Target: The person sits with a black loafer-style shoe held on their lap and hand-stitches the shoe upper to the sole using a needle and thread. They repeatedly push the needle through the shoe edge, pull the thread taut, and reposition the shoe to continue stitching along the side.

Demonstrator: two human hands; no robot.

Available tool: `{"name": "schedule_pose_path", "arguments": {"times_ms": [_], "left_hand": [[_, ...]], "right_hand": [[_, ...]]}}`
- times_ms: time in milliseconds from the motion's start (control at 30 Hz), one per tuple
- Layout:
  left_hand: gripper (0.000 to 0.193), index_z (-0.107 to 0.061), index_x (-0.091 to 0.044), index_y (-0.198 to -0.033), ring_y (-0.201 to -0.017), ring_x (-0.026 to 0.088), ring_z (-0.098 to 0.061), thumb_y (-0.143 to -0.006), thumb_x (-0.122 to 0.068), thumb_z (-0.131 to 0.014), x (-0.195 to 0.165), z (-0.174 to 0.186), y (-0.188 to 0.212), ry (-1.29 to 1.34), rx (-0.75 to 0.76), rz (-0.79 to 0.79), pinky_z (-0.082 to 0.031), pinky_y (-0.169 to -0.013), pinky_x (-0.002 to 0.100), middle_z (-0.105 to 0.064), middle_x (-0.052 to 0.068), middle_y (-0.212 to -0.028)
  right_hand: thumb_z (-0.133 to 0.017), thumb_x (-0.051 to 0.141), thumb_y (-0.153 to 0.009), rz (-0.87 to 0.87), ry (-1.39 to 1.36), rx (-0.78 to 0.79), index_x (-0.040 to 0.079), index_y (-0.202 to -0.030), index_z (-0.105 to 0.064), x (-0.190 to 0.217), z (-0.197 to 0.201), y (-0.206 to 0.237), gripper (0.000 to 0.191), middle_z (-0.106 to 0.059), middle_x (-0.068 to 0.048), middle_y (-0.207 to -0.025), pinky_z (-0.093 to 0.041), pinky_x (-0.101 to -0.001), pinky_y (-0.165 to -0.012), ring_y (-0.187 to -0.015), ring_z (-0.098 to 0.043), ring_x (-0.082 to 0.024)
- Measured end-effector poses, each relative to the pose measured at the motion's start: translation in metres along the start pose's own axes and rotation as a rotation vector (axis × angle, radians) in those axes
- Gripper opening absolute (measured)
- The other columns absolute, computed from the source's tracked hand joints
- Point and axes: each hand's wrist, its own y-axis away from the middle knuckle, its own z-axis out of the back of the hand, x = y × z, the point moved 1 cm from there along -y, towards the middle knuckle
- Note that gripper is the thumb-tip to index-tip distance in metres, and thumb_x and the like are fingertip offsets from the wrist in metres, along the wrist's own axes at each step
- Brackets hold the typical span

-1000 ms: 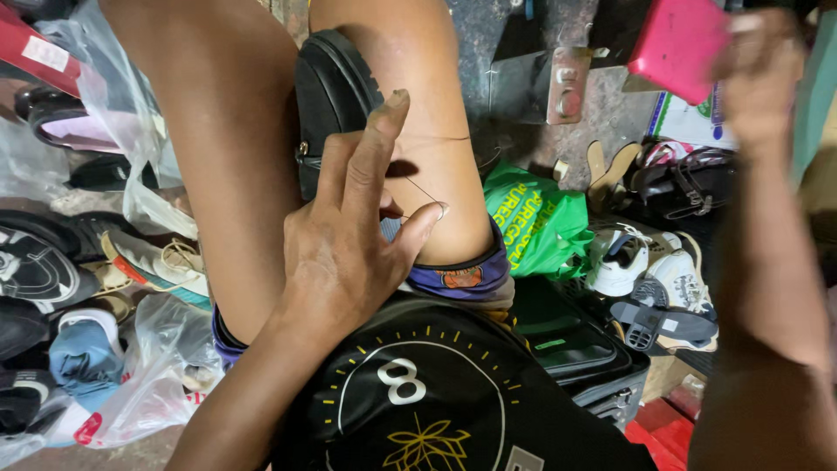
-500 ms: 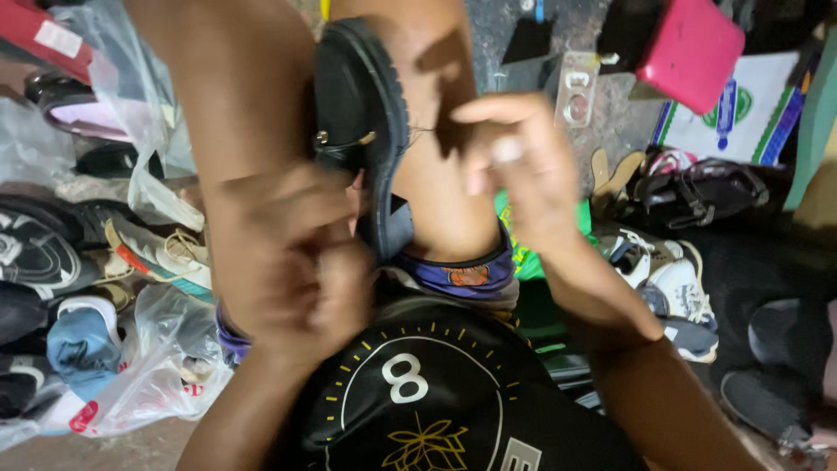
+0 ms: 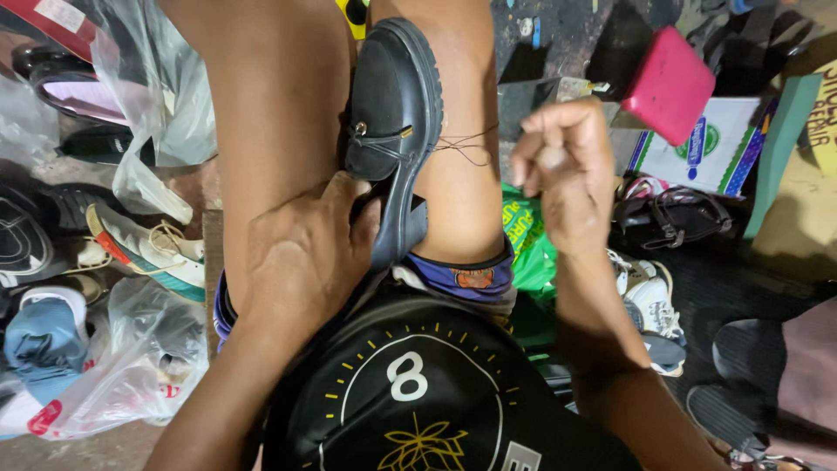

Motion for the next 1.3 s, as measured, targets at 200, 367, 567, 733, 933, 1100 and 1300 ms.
{"name": "schedule_pose_path", "arguments": {"times_ms": [200, 367, 567, 733, 933, 1100, 1300], "left_hand": [[0.026, -0.069, -0.008, -0.090, -0.053, 0.037, -0.065, -0.099, -0.032, -0.071, -0.007, -0.007, 0.002, -0.005, -0.056, 0.053, -0.050, -0.050, 0.049, -0.065, 0.018, -0.061], [0.032, -0.067, -0.008, -0.083, -0.052, 0.036, -0.064, -0.102, -0.033, -0.070, -0.009, -0.014, 0.002, -0.027, -0.069, 0.065, -0.049, -0.049, 0.048, -0.064, 0.017, -0.061], [0.033, -0.067, -0.009, -0.082, -0.051, 0.036, -0.064, -0.103, -0.035, -0.069, -0.009, -0.015, 0.001, -0.052, -0.065, 0.073, -0.049, -0.049, 0.048, -0.063, 0.017, -0.059], [0.034, -0.066, -0.009, -0.082, -0.050, 0.035, -0.064, -0.104, -0.035, -0.068, -0.007, -0.018, 0.002, -0.051, -0.048, 0.091, -0.049, -0.049, 0.047, -0.063, 0.016, -0.058], [0.033, -0.065, -0.010, -0.083, -0.054, 0.035, -0.064, -0.105, -0.034, -0.067, -0.010, -0.013, 0.001, -0.014, -0.088, 0.071, -0.048, -0.051, 0.047, -0.063, 0.015, -0.061], [0.039, -0.062, -0.009, -0.077, -0.052, 0.036, -0.060, -0.104, -0.035, -0.071, -0.007, -0.016, 0.003, -0.029, -0.117, 0.041, -0.046, -0.049, 0.047, -0.062, 0.015, -0.062], [0.032, -0.066, -0.004, -0.081, -0.059, 0.025, -0.061, -0.107, -0.021, -0.070, 0.033, -0.013, 0.041, 0.281, -0.266, 0.066, -0.047, -0.057, 0.039, -0.063, 0.013, -0.071]], "right_hand": [[-0.066, -0.002, -0.099, 0.352, 0.740, 0.221, 0.003, -0.109, -0.063, 0.024, 0.020, -0.001, 0.012, -0.064, -0.010, -0.097, -0.052, -0.0369, -0.076, -0.086, -0.063, -0.025], [-0.077, 0.001, -0.089, 0.447, 1.077, 0.255, 0.008, -0.112, -0.073, 0.033, 0.018, -0.006, 0.025, -0.065, -0.006, -0.103, -0.049, -0.0424, -0.083, -0.095, -0.062, -0.029], [-0.078, 0.000, -0.085, 0.479, 1.042, 0.324, 0.010, -0.111, -0.073, 0.027, 0.015, -0.014, 0.028, -0.064, -0.005, -0.100, -0.052, -0.0402, -0.082, -0.092, -0.061, -0.028], [-0.072, -0.001, -0.091, 0.399, 0.733, 0.446, 0.007, -0.107, -0.071, 0.014, 0.021, -0.008, 0.018, -0.064, -0.007, -0.100, -0.053, -0.0363, -0.082, -0.092, -0.063, -0.026], [-0.062, 0.017, -0.105, -0.040, -0.105, 0.100, 0.006, -0.138, -0.057, 0.002, 0.012, 0.002, 0.035, -0.056, 0.003, -0.094, -0.044, -0.0217, -0.067, -0.077, -0.057, -0.008], [-0.089, 0.016, -0.087, 0.087, 0.127, 0.154, 0.005, -0.151, -0.038, -0.001, -0.041, 0.002, 0.082, -0.053, 0.003, -0.100, -0.038, -0.0181, -0.068, -0.078, -0.045, -0.005], [-0.101, 0.003, -0.081, 0.023, 0.139, 0.058, 0.005, -0.149, -0.041, -0.002, -0.072, -0.006, 0.091, -0.064, 0.002, -0.114, -0.038, -0.0158, -0.067, -0.077, -0.043, -0.002]]}}
